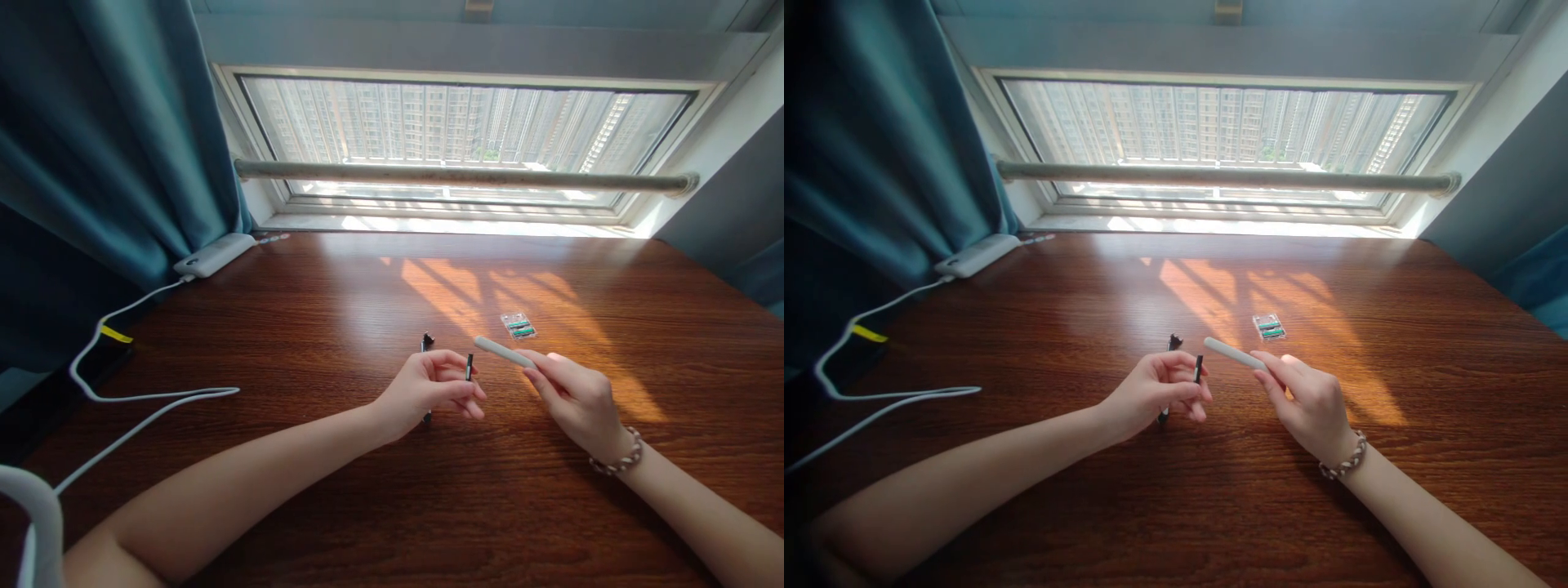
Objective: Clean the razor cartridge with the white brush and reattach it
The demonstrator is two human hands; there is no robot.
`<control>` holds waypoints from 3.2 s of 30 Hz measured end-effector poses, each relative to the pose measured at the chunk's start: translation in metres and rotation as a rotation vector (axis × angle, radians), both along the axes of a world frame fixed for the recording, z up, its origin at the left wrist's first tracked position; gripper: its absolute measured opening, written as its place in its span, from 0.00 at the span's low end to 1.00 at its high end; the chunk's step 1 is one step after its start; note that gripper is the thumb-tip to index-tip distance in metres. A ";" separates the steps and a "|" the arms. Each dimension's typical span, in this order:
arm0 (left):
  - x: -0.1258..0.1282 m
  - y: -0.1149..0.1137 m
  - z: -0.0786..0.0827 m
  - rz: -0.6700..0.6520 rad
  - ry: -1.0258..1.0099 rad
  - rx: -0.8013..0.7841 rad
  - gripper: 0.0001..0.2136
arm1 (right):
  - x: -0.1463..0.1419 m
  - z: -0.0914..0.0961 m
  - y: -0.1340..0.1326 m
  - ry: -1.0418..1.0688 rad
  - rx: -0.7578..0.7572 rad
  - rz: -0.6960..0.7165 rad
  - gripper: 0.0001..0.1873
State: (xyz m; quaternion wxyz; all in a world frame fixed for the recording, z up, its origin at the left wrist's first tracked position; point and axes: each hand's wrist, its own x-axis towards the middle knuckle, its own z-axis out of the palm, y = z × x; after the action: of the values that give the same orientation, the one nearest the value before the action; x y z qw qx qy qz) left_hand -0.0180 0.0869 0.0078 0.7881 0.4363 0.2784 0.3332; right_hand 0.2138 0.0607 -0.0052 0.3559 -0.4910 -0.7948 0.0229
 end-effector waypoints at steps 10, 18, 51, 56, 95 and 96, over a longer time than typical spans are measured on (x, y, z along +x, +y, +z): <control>-0.001 -0.001 0.006 0.197 0.168 0.198 0.10 | -0.003 0.003 0.000 0.043 -0.015 0.044 0.13; -0.002 -0.003 0.004 0.194 0.196 0.262 0.09 | -0.004 0.002 0.003 0.026 -0.172 0.023 0.12; 0.002 -0.007 -0.004 0.200 0.097 -0.074 0.11 | -0.031 -0.009 -0.009 0.080 -0.129 0.001 0.15; 0.004 -0.015 0.001 0.178 0.057 -0.159 0.11 | -0.046 -0.003 -0.024 0.305 -0.242 0.069 0.11; 0.001 -0.016 0.000 0.003 0.008 0.025 0.14 | -0.065 0.024 -0.005 0.318 -0.291 0.198 0.18; 0.002 -0.015 -0.001 -0.013 0.033 0.035 0.14 | -0.064 0.022 -0.005 0.305 -0.295 0.191 0.18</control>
State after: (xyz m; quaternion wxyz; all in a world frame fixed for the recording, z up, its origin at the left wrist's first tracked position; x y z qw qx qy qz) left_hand -0.0164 0.0723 0.0073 0.7779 0.4570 0.2825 0.3258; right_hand 0.1499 0.0555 0.0163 0.3926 -0.4510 -0.7628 0.2462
